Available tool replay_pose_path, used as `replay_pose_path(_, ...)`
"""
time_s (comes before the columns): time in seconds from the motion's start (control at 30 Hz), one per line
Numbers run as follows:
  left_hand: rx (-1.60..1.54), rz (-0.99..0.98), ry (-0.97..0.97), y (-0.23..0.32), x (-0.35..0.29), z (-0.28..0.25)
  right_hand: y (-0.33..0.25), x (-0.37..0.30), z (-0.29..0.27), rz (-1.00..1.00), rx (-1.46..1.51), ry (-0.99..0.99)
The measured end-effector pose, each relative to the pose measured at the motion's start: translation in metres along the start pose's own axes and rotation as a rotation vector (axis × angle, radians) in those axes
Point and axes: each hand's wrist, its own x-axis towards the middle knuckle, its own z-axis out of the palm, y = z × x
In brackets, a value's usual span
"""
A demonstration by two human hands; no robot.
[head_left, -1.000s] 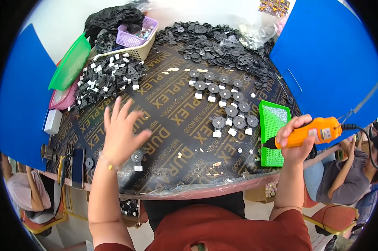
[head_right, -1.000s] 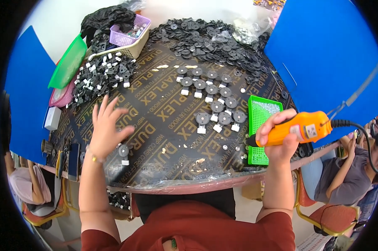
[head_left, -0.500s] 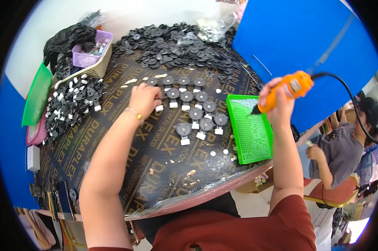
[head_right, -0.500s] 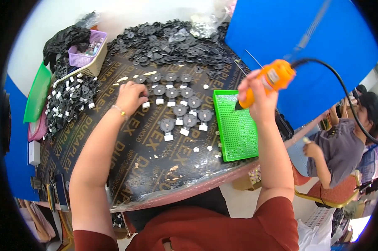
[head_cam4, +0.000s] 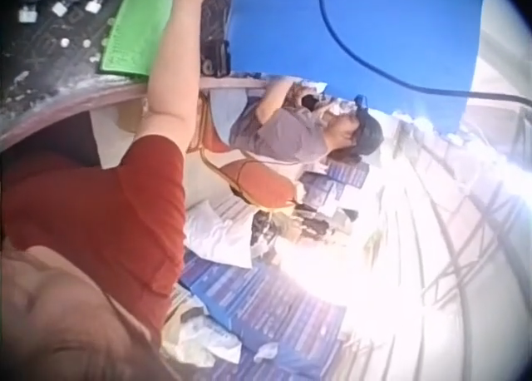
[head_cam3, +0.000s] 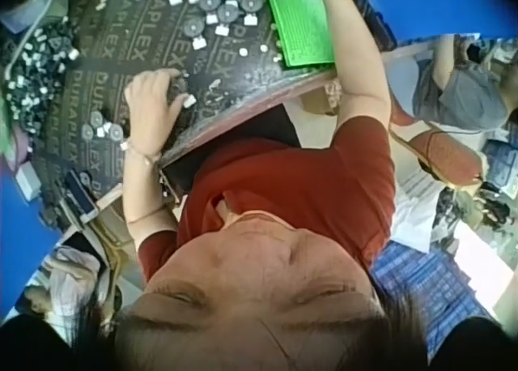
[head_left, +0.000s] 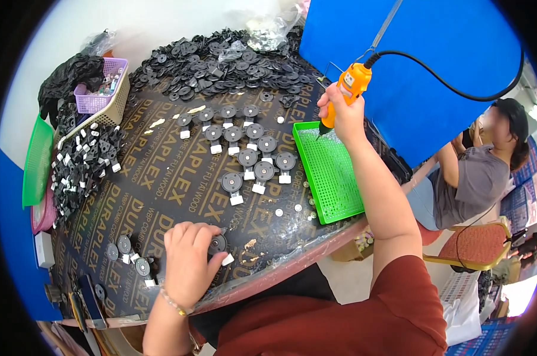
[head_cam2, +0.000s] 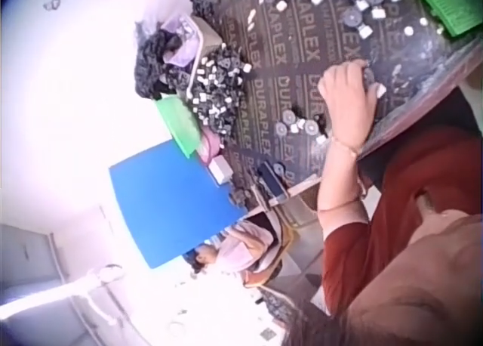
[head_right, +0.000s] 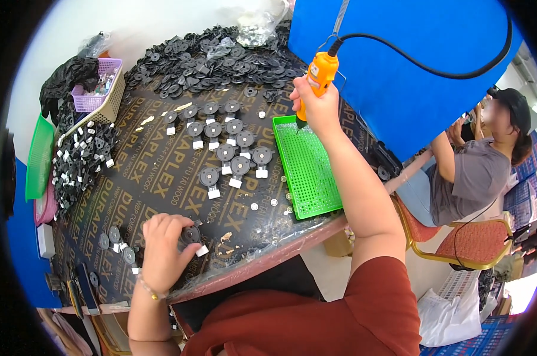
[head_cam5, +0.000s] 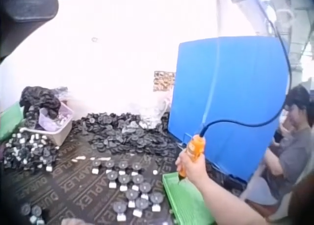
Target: Assembling small round components using a handheld power tool at a factory workbench.
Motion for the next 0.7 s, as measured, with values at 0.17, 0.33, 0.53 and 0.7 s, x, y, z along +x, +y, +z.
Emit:
replay_pose_path(0.17, -0.113, -0.034, 0.025, -0.005, 0.004, 0.028, 0.002, -0.002, -0.001, 0.020, -0.033, 0.012)
replay_pose_path(0.33, -0.215, -0.053, 0.016, -0.015, 0.002, 0.036, 0.003, -0.004, -0.004, -0.006, -0.019, 0.031)
replay_pose_path(0.53, -0.246, -0.137, 0.007, -0.020, -0.006, 0.042, -0.002, -0.007, -0.005, -0.033, 0.002, 0.026)
replay_pose_path(0.7, -0.251, -0.097, 0.056, -0.025, -0.007, 0.049, -0.041, -0.016, 0.008, -0.124, 0.238, -0.018)
